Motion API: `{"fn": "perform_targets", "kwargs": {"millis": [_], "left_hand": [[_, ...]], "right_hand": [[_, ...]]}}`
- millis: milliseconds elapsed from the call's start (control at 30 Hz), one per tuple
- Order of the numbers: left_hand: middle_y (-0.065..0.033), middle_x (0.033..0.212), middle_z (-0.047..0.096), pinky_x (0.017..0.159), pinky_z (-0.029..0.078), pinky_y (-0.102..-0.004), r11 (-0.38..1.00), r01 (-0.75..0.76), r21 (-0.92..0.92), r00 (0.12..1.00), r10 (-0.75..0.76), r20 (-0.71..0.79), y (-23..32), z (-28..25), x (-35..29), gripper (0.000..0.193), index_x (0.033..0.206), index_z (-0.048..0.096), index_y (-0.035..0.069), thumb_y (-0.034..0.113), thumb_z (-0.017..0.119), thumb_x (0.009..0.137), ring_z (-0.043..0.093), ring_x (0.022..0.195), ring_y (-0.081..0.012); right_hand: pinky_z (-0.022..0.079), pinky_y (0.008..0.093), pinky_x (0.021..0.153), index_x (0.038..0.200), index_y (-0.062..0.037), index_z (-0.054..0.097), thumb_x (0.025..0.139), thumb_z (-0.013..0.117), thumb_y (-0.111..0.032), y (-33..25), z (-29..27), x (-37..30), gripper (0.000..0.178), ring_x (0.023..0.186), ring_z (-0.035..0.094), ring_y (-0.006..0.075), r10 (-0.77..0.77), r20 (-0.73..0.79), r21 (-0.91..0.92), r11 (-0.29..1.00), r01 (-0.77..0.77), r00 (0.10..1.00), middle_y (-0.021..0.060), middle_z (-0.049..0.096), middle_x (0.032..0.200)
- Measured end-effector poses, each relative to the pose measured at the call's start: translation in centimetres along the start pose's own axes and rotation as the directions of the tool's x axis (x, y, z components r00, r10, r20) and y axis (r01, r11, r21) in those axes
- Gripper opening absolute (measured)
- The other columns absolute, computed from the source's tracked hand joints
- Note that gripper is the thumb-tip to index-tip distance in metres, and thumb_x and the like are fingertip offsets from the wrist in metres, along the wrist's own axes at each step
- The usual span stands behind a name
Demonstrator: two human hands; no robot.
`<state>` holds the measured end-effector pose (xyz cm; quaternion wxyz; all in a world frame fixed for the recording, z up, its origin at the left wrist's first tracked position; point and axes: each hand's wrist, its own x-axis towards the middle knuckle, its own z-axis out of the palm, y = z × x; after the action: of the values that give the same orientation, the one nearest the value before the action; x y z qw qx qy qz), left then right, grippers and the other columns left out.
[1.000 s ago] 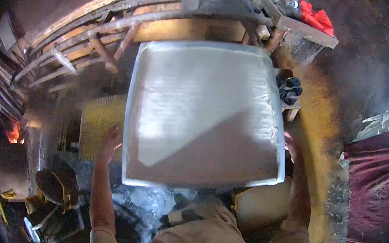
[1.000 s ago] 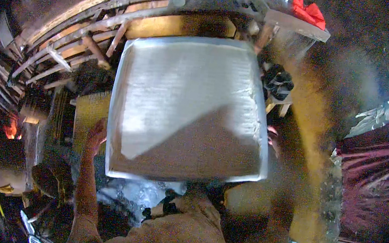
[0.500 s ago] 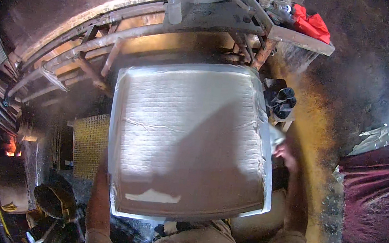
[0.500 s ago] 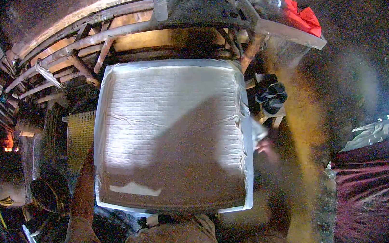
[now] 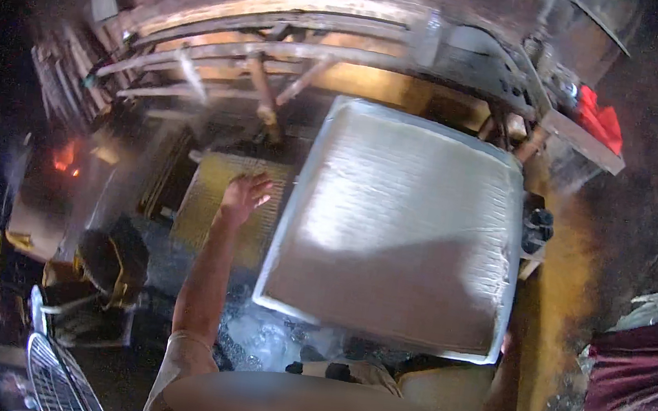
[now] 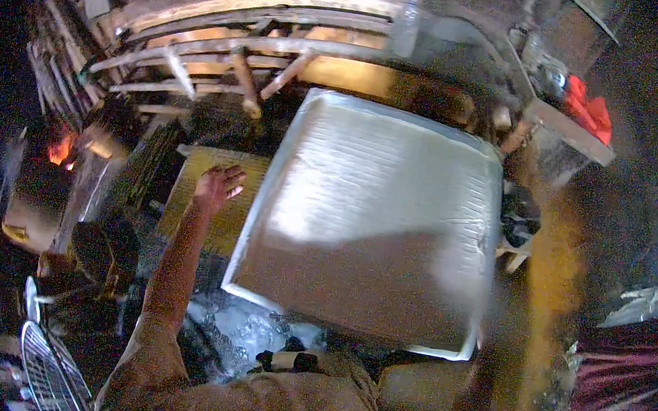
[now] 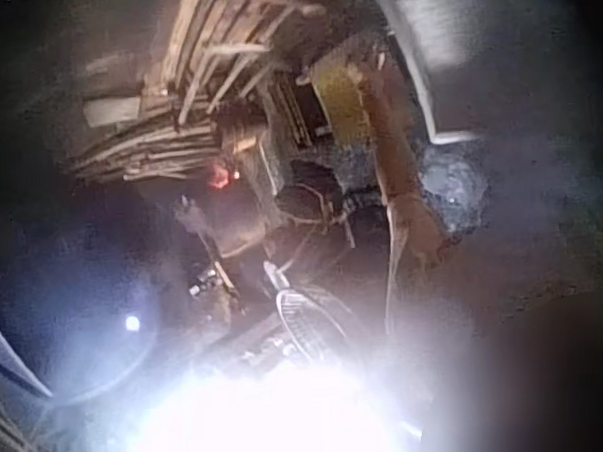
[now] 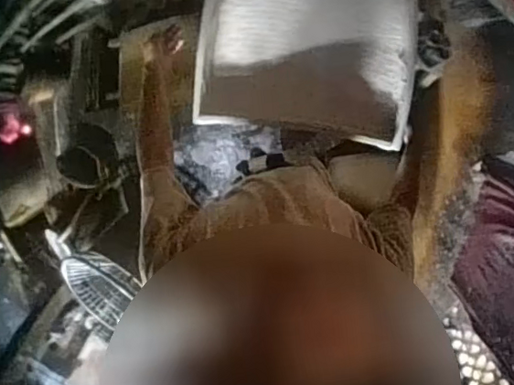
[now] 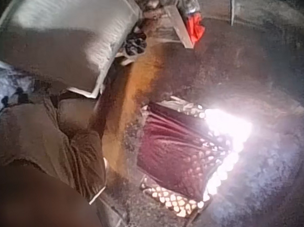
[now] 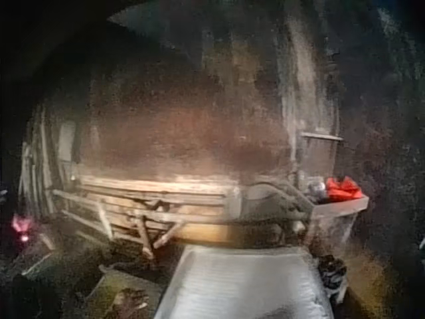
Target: The person unmolds a block of tofu by flipping it with a wooden board, unwrapping the cloth, and carrying the tofu slab across the room. The person then scoops and stirs liquid in a large vat using a ladle before returning to remove the cloth from the mold.
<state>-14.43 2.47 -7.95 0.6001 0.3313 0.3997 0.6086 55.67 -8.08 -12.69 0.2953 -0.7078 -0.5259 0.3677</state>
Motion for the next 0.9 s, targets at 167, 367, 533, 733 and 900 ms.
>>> {"fn": "perform_targets", "kwargs": {"millis": [167,367,533,733,900], "left_hand": [[-0.0064,0.118,0.05,0.077,0.045,-0.037,0.96,0.163,0.227,0.986,-0.163,-0.018,0.7,0.5,-7.0,0.046,0.119,0.044,0.014,0.041,0.047,0.082,0.053,0.096,-0.0203],[-0.0029,0.09,0.062,0.062,0.046,-0.0292,0.592,-0.013,0.806,0.95,0.258,-0.174,-6.6,-1.7,-3.2,0.033,0.097,0.061,0.012,0.035,0.062,0.073,0.058,0.07,-0.0176],[-0.0033,0.059,0.058,0.042,0.042,-0.0303,0.301,0.072,0.951,0.843,0.492,-0.219,-4.4,4.6,-2.4,0.017,0.075,0.062,0.009,0.026,0.062,0.072,0.054,0.046,-0.0189],[-0.0037,0.069,0.059,0.049,0.044,-0.027,0.759,0.08,0.646,0.949,0.14,-0.283,-3.3,4.0,-2.9,0.02,0.08,0.059,0.005,0.023,0.061,0.075,0.054,0.055,-0.0111],[-0.0036,0.067,0.055,0.055,0.045,-0.0284,0.787,0.169,0.593,0.983,-0.087,-0.164,-0.3,4.9,4.2,0.042,0.08,0.057,0.006,0.048,0.052,0.079,0.056,0.062,-0.0152]], "right_hand": [[0.04,0.0335,0.086,0.124,-0.0039,0.038,0.082,0.052,-0.026,-3.7,1.0,-3.7,0.05,0.103,0.048,0.0235,-0.157,-0.104,-0.129,0.981,0.144,0.982,0.0114,0.05,0.113],[0.04,0.0344,0.086,0.124,-0.0032,0.037,0.082,0.052,-0.025,-8.9,4.9,-5.8,0.05,0.104,0.047,0.0248,-0.376,-0.237,-0.425,0.869,0.252,0.896,0.012,0.049,0.115],[0.035,0.038,0.092,0.127,-0.0028,0.033,0.08,0.054,-0.024,-4.4,3.4,-6.8,0.055,0.111,0.043,0.0285,-0.31,-0.383,-0.325,0.927,0.187,0.87,0.0131,0.045,0.122],[0.038,0.0408,0.089,0.128,-0.0047,0.033,0.073,0.06,-0.021,-0.6,6.2,-4.2,0.063,0.108,0.044,0.0323,-0.201,-0.648,-0.365,0.928,-0.068,0.735,0.0157,0.043,0.123],[0.034,0.0423,0.092,0.128,-0.0077,0.034,0.071,0.057,-0.027,3.7,6.0,-5.2,0.064,0.112,0.04,0.036,-0.267,-0.678,-0.537,0.816,-0.214,0.685,0.0177,0.036,0.129]]}}
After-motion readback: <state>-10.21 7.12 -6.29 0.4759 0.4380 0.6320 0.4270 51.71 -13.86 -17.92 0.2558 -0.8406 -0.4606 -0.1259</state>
